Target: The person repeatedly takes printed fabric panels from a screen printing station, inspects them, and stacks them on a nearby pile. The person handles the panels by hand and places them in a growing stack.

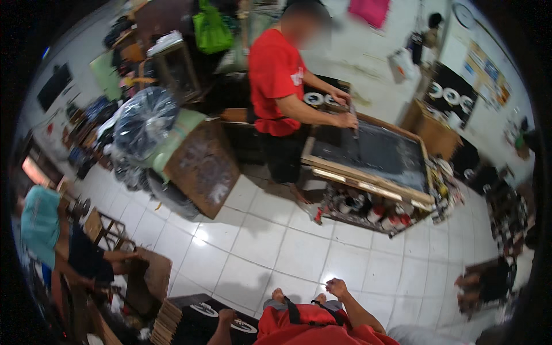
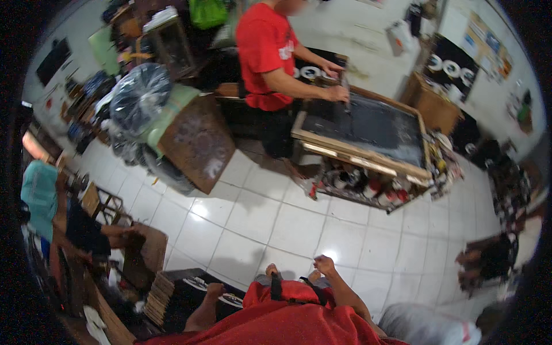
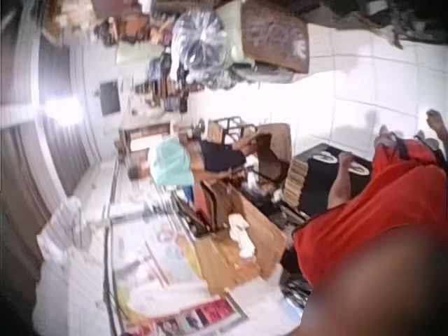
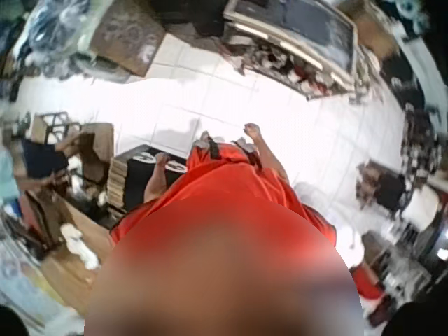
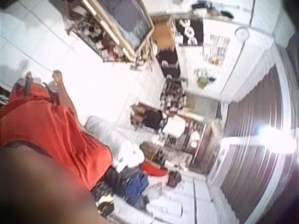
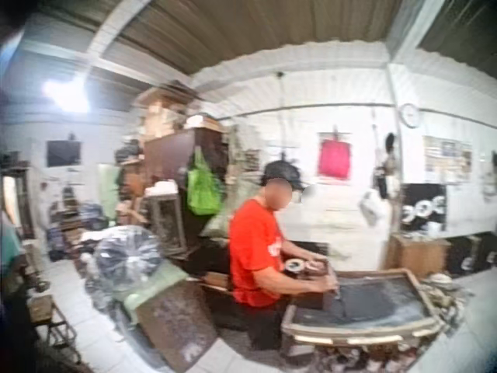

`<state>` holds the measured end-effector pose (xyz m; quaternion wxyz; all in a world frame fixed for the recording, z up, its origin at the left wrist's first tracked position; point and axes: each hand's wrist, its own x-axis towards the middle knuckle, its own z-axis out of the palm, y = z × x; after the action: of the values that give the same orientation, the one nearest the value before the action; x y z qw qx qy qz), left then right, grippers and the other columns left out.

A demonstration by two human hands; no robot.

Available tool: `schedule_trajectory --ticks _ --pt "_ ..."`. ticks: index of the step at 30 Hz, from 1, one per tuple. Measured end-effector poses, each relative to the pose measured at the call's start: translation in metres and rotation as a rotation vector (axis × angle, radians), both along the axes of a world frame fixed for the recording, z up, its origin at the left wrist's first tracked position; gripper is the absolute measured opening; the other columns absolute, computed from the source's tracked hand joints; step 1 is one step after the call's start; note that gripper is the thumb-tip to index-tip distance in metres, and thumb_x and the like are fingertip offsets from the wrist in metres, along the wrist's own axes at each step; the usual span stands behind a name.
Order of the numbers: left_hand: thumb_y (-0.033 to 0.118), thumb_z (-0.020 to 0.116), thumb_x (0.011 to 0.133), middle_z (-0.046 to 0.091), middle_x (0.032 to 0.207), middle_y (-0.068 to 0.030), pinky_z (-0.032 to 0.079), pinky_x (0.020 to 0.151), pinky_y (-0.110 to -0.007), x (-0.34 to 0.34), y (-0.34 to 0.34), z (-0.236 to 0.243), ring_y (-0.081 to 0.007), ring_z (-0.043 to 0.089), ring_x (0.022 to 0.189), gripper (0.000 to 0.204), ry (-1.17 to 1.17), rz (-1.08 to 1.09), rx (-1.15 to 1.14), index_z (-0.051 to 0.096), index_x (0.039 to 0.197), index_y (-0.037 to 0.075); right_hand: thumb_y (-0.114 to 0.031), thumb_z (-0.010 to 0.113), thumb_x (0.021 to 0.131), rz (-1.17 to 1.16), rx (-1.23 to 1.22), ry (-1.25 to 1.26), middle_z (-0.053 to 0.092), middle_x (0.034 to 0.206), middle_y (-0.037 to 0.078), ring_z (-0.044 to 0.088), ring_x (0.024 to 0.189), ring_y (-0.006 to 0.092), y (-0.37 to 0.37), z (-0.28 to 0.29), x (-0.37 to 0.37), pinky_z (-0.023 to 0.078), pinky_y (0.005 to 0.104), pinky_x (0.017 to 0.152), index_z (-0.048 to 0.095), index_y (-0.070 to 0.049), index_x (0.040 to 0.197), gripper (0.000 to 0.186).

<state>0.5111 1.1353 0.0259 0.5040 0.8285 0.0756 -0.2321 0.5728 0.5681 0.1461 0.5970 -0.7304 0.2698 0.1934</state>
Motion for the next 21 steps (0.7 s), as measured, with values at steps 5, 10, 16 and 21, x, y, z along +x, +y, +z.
schedule_trajectory --ticks 5,10,16,21 --pt "0.011 0.062 0.077 0.061 0.063 -0.0085 0.044 0.040 -0.026 0.117 -0.016 0.042 -0.0185 0.060 0.050 0.006 0.311 0.333 0.108 0.061 0.081 0.007 -0.011 0.055 0.083 -0.315 0.095 0.052 0.066 0.082 0.011 0.063 0.073 0.0190 0.003 0.023 -0.057 0.051 0.0311 0.061 0.062 -0.001 0.097 0.018" --pt "0.019 0.066 0.078 0.064 0.073 -0.0092 0.049 0.049 -0.031 0.168 -0.138 0.100 -0.0210 0.062 0.058 0.017 0.388 0.348 -0.146 0.061 0.089 0.007 -0.028 0.057 0.073 0.850 -0.934 0.270 0.068 0.087 0.009 0.066 0.087 0.0237 -0.039 -0.039 -0.180 0.053 0.0376 0.068 0.069 -0.013 0.080 0.020" --pt "0.018 0.063 0.080 0.064 0.074 -0.0078 0.049 0.055 -0.030 0.113 -0.250 0.098 -0.0187 0.062 0.063 0.015 0.447 0.023 -0.081 0.063 0.089 0.006 -0.039 0.054 0.077 0.611 -0.721 0.442 0.067 0.093 0.008 0.063 0.088 0.0208 -0.047 -0.091 -0.300 0.051 0.0348 0.075 0.069 -0.015 0.087 0.030" --pt "0.029 0.051 0.079 0.065 0.069 -0.0115 0.048 0.057 -0.039 0.061 -0.258 0.072 -0.0243 0.062 0.062 0.026 -0.168 -1.104 0.552 0.067 0.070 0.010 -0.031 0.059 0.075 0.080 -0.492 0.369 0.067 0.085 0.010 0.063 0.074 0.0194 -0.053 -0.106 -0.325 0.052 0.0334 0.067 0.067 -0.010 0.082 0.023"
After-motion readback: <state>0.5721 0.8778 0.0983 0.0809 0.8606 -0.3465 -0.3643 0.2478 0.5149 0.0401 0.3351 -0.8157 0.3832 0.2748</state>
